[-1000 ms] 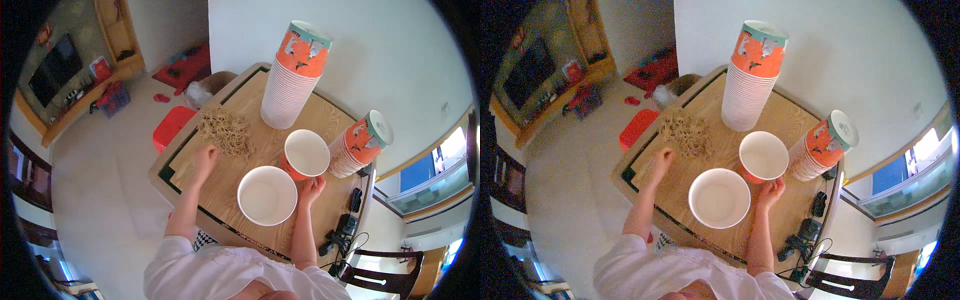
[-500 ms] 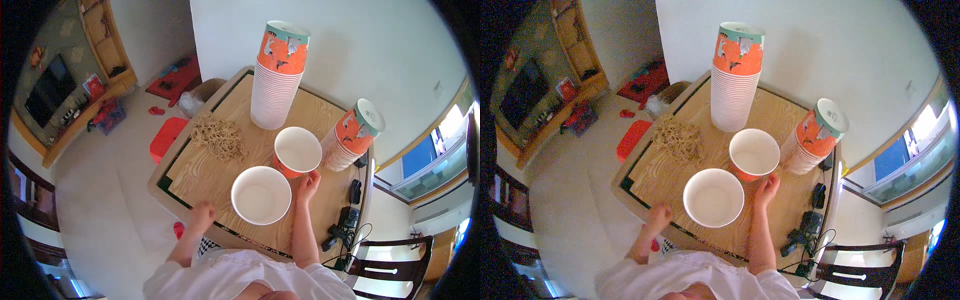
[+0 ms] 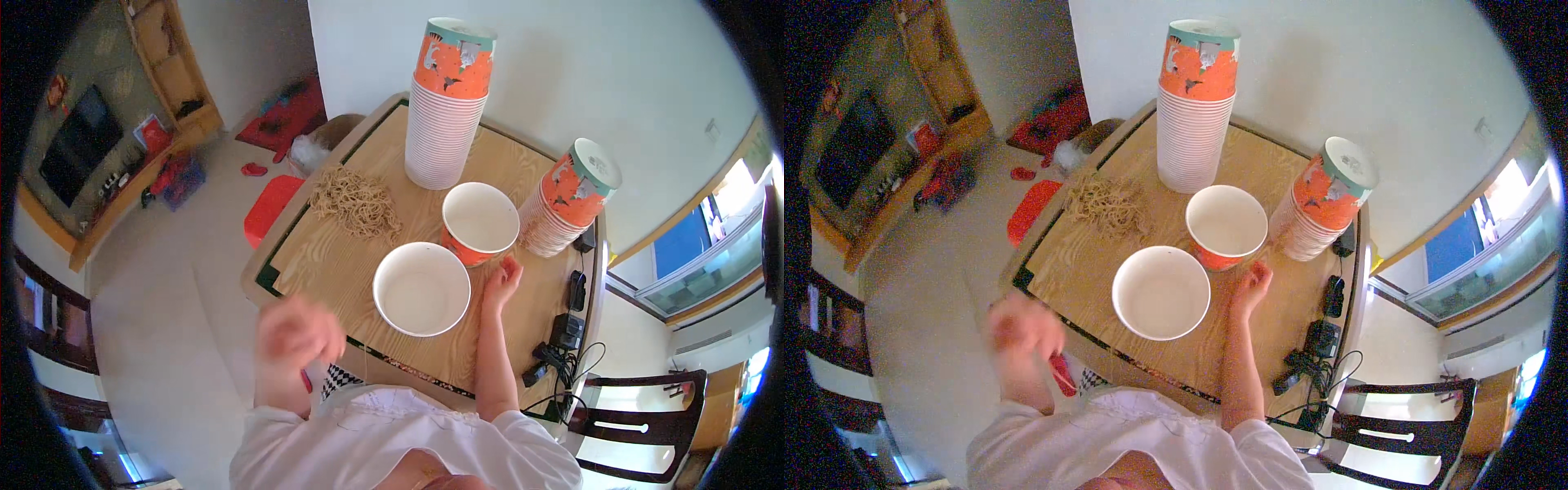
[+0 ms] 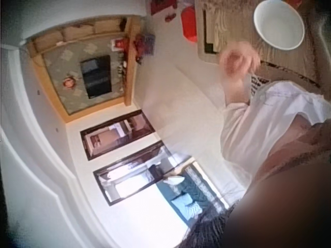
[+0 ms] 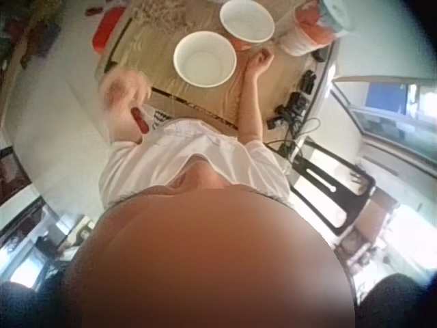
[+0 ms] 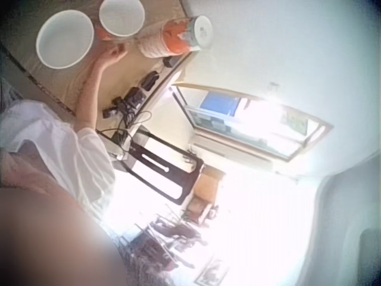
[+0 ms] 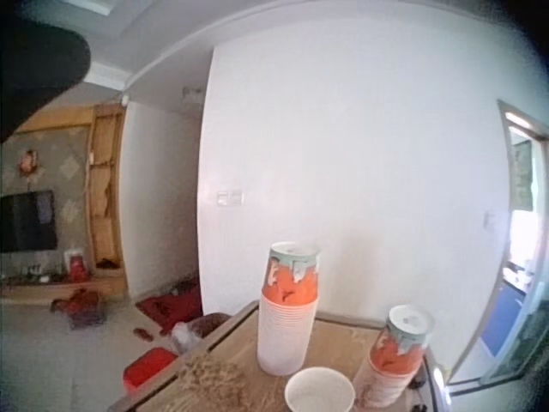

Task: Securing stacks of paper bowls with rubber bands.

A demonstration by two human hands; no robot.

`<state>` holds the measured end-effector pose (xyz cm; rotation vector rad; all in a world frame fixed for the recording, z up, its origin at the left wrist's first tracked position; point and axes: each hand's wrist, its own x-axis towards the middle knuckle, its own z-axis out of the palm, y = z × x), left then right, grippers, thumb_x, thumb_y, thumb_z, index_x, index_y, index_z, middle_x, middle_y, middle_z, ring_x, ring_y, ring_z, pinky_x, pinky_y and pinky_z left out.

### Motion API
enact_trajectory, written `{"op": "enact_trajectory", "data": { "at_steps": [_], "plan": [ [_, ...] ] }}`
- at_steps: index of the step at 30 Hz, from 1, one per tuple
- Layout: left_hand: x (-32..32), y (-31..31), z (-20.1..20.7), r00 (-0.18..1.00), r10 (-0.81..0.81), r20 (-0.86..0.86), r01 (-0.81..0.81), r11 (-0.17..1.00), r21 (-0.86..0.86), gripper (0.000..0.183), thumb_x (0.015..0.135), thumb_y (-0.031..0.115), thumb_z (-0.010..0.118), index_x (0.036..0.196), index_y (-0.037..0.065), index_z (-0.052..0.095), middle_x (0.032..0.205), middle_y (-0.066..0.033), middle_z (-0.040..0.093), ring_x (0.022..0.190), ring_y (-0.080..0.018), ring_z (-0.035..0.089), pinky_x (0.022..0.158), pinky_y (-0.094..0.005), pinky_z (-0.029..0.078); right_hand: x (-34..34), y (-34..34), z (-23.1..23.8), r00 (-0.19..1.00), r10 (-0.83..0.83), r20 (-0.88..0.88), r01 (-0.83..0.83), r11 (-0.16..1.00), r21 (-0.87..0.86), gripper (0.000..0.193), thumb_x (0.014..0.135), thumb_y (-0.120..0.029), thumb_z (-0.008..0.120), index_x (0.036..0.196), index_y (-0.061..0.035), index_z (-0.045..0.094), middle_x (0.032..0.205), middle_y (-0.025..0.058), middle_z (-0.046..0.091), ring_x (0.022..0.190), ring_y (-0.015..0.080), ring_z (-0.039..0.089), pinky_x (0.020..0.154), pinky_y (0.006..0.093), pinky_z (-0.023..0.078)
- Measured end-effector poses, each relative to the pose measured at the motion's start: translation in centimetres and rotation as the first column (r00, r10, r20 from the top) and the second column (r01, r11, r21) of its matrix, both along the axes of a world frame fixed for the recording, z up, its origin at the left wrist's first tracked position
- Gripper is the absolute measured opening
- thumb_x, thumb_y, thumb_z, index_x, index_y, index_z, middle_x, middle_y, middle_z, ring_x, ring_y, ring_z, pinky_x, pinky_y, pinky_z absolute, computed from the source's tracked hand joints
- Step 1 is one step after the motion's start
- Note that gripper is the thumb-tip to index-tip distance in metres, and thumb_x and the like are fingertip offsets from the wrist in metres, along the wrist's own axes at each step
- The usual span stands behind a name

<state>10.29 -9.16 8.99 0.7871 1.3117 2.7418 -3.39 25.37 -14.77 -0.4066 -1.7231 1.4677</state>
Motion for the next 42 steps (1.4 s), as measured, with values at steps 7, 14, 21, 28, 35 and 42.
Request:
{"op": "enact_trajectory", "data": {
  "at_steps": [7,14,21,28,35,42],
  "plan": [
    [-10.1,5.6,-5.4,0.969,0.104,0.225,0.07,0.756,-0.651,0.008,0.083,0.001,0.06,0.09,-0.002,0.063,0.082,-0.0052,0.064,0.07,-0.0097,0.06,0.066,-0.0231,0.05,2.9,-2.0,8.4,0.925,0.312,-0.217,-0.326,0.945,-0.03,0.01,0.085,-0.002,0.054,0.095,-0.0006,0.055,0.088,0.0057,0.059,0.084,0.0157,0.057,0.074,0.0282,0.046],
    [-11.4,8.1,-6.4,0.951,0.191,0.242,0.036,0.71,-0.703,0.013,0.081,0.001,0.062,0.094,-0.001,0.061,0.082,-0.0052,0.064,0.07,-0.0101,0.061,0.066,-0.0232,0.051,3.7,-4.3,19.0,0.758,0.562,0.331,-0.648,0.591,0.481,0.021,0.079,-0.008,0.062,0.099,-0.0037,0.057,0.089,0.0134,0.062,0.084,0.0238,0.062,0.072,0.0322,0.048],
    [-10.6,8.5,-7.2,0.948,0.222,0.227,-0.012,0.738,-0.675,0.019,0.081,0.0,0.062,0.099,-0.001,0.059,0.079,-0.0055,0.063,0.069,-0.0096,0.06,0.063,-0.0234,0.051,5.0,-5.0,19.3,0.537,0.481,0.694,-0.842,0.366,0.397,0.028,0.074,-0.01,0.067,0.099,-0.0054,0.055,0.084,0.0125,0.061,0.079,0.0267,0.061,0.068,0.0373,0.048],
    [-9.4,11.0,-5.8,0.949,0.174,0.261,0.043,0.752,-0.658,0.02,0.082,0.003,0.062,0.102,0.002,0.057,0.085,-0.0056,0.063,0.068,-0.0102,0.059,0.059,-0.0238,0.049,4.8,-6.3,18.5,0.612,0.756,0.233,-0.711,0.396,0.581,0.027,0.074,-0.004,0.066,0.099,-0.0032,0.056,0.084,0.0126,0.06,0.075,0.0275,0.062,0.066,0.0354,0.049],
    [-8.8,11.7,-4.9,0.932,0.159,0.326,0.076,0.794,-0.603,0.018,0.085,0.003,0.058,0.103,0.001,0.058,0.082,0.0006,0.059,0.064,-0.0044,0.051,0.055,-0.0182,0.04,4.4,-5.3,18.4,0.543,0.825,0.159,-0.78,0.425,0.46,0.013,0.075,-0.002,0.065,0.088,-0.0003,0.062,0.076,0.0123,0.062,0.067,0.0251,0.062,0.062,0.032,0.05],
    [-8.4,11.5,-5.0,0.937,0.207,0.28,0.039,0.738,-0.674,0.017,0.086,0.009,0.06,0.101,0.003,0.06,0.081,0.0018,0.059,0.065,-0.0034,0.051,0.057,-0.0178,0.04,4.5,-4.9,18.9,0.601,0.778,0.184,-0.767,0.496,0.406,0.009,0.078,-0.001,0.064,0.086,0.0008,0.063,0.076,0.0103,0.062,0.068,0.0199,0.061,0.062,0.0286,0.049]
  ]
}}
